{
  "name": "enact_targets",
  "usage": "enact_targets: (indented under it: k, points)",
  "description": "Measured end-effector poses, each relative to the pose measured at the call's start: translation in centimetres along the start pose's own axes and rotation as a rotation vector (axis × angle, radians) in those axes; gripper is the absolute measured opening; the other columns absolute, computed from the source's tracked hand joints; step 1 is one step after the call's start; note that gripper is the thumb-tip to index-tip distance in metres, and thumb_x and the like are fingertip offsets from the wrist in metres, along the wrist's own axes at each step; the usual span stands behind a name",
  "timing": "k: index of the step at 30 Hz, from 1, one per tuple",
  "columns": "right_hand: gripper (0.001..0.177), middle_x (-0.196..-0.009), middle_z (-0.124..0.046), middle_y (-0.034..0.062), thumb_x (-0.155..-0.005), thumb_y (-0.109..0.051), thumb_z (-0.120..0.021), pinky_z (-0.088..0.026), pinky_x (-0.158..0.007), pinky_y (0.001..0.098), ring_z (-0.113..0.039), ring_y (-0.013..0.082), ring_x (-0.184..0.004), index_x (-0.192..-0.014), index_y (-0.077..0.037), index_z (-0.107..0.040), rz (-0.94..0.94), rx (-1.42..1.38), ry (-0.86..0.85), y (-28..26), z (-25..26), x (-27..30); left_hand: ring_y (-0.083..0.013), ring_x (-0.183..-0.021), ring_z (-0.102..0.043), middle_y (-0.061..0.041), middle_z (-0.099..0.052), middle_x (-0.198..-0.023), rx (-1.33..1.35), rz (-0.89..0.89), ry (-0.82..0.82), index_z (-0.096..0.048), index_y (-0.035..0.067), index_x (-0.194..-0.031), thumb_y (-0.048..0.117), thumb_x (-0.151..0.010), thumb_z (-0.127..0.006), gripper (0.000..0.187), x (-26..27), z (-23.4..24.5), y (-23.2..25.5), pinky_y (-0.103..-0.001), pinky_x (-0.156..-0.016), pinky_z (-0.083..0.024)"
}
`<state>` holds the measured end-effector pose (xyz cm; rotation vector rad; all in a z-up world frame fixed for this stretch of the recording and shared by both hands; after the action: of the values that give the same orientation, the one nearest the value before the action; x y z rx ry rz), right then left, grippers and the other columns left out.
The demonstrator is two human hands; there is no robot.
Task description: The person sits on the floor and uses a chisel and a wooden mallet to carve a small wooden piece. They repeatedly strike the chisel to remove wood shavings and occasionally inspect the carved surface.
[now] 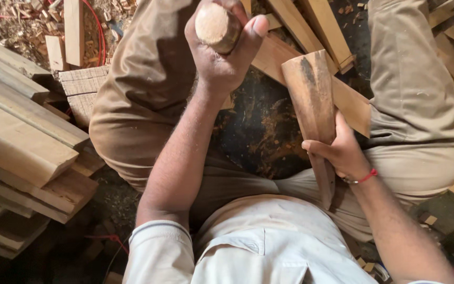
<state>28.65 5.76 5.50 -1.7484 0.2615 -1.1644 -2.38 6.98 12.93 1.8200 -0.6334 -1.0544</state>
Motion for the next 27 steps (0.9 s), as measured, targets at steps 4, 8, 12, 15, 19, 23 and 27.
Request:
enact_targets:
  k: [4, 8, 12, 15, 19, 23, 27]
  points:
    - [0.105, -0.145, -0.049, 0.0082, -0.074, -0.012, -0.084, -0.047, -0.105, 0.0312, -0.050, 0.0163, -0.131, -0.160, -0.002, -0.025, 0.007, -0.025, 0.002, 0.8, 0.6, -0.1, -0.0055, -0.062, -0.056, 0.004, -0.059, -0.072, -0.017, -0.035, -0.050, -0.061, 0.009, -0.092, 0.015, -0.103, -0.077, 0.021, -0.4, -0.2, 0.0, -0.021, -0.058, -0.047]
    - [0.102, -0.145, -0.049, 0.0103, -0.076, -0.015, -0.084, -0.043, -0.111, 0.0329, -0.048, 0.0177, -0.134, -0.160, -0.001, -0.027, 0.023, 0.053, 0.017, 1.2, 0.7, -0.1, -0.0046, -0.065, -0.063, 0.005, -0.063, -0.074, -0.023, -0.090, -0.058, -0.064, 0.010, -0.086, 0.014, -0.100, -0.073, 0.018, -0.5, -0.2, -0.3, -0.023, -0.057, -0.051]
    - [0.101, -0.146, -0.049, 0.0102, -0.077, -0.019, -0.084, -0.041, -0.114, 0.0334, -0.047, 0.0178, -0.136, -0.159, -0.001, -0.028, 0.042, 0.096, 0.024, 1.5, 0.7, 0.2, -0.0075, -0.070, -0.067, 0.001, -0.067, -0.084, -0.014, -0.065, -0.009, -0.066, 0.008, -0.094, 0.014, -0.104, -0.075, 0.015, -0.2, 0.1, -0.7, -0.025, -0.061, -0.055]
    - [0.099, -0.145, -0.051, 0.0115, -0.080, -0.014, -0.084, -0.045, -0.111, 0.0323, -0.051, 0.0170, -0.133, -0.160, 0.000, -0.028, 0.084, 0.176, 0.026, 1.6, 0.6, 0.9, -0.0078, -0.066, -0.069, 0.002, -0.067, -0.079, 0.019, -0.081, -0.039, -0.066, 0.010, -0.090, 0.012, -0.103, -0.075, 0.016, 0.2, -0.5, -0.7, -0.023, -0.058, -0.057]
    - [0.101, -0.120, -0.058, 0.0104, -0.074, -0.010, -0.082, -0.057, -0.072, 0.0312, -0.063, 0.0163, -0.090, -0.159, -0.005, -0.028, -0.117, 0.062, 0.078, 3.5, 0.9, 2.0, -0.0104, -0.075, -0.070, 0.000, -0.070, -0.082, 0.054, -0.041, -0.073, -0.066, 0.008, -0.094, 0.010, -0.099, -0.074, 0.009, 0.2, -0.8, -1.0, -0.026, -0.066, -0.058]
    - [0.085, -0.104, -0.061, 0.0088, -0.076, -0.006, -0.080, -0.059, -0.068, 0.0296, -0.066, 0.0141, -0.081, -0.148, -0.002, -0.036, -0.140, -0.008, 0.065, 4.9, 0.9, 3.5, -0.0103, -0.069, -0.069, -0.001, -0.068, -0.081, -0.006, -0.122, -0.065, -0.067, 0.009, -0.091, 0.006, -0.100, -0.073, 0.012, -0.3, -0.3, -1.3, -0.024, -0.060, -0.057]
    - [0.066, -0.093, -0.065, 0.0063, -0.079, -0.006, -0.079, -0.056, -0.064, 0.0283, -0.064, 0.0126, -0.072, -0.136, -0.003, -0.047, -0.109, -0.087, 0.117, 5.3, 0.8, 4.7, -0.0089, -0.068, -0.071, 0.001, -0.070, -0.080, -0.019, -0.122, -0.087, -0.068, 0.011, -0.090, 0.004, -0.098, -0.074, 0.012, 0.0, -0.8, -1.7, -0.023, -0.058, -0.060]
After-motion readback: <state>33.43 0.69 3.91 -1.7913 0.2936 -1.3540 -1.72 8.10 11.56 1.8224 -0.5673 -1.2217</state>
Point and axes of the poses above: each hand's wrist, its own x-axis away from the middle knuckle, its own z-axis out of the back of the hand, y = z × x, the point moved 6 cm from there along -x, towards the middle knuckle
